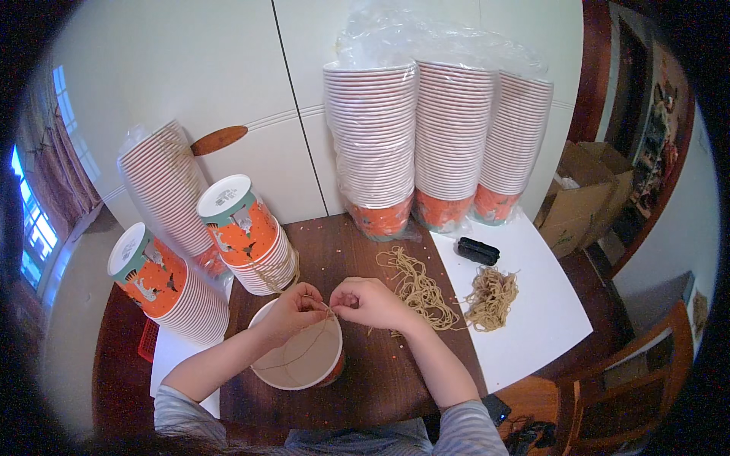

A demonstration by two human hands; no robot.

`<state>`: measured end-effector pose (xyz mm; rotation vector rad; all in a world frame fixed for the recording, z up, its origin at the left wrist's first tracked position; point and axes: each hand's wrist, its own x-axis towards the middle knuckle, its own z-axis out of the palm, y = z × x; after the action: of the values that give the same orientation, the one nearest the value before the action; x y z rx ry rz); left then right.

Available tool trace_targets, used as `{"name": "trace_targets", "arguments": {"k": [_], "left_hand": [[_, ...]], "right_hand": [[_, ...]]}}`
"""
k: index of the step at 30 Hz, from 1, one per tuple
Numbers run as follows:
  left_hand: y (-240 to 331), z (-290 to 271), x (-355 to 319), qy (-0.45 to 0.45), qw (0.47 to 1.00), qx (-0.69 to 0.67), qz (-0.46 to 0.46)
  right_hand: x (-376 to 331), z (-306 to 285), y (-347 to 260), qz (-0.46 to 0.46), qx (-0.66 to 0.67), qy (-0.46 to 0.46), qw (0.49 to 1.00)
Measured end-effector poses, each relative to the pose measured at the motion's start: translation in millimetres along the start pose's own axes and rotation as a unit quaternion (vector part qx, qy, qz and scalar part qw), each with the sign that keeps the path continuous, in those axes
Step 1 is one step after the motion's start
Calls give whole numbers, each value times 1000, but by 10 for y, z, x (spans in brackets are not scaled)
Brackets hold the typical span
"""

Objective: Securing stacks of paper food containers with rubber bands for packaging.

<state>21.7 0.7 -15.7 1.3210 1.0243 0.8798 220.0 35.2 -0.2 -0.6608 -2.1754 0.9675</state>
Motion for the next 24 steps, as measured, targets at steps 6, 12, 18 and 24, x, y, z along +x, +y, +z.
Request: {"name": "trace_targets", "arguments": {"k": [6, 12, 18, 24], "left_hand": [[49, 19, -8, 1, 1000, -14, -19], [100, 31, -33, 0, 999, -21, -35], [171, 32, -68, -7, 993, 25, -115], [69, 7, -130, -109, 984, 139, -30]], "right_hand": [[-3, -4, -23, 0, 27, -22, 999], [10, 18, 0, -21, -17, -26, 999], [8, 33, 22, -38, -25, -18, 999], [12, 37, 15, -19, -16, -19, 1000]]}}
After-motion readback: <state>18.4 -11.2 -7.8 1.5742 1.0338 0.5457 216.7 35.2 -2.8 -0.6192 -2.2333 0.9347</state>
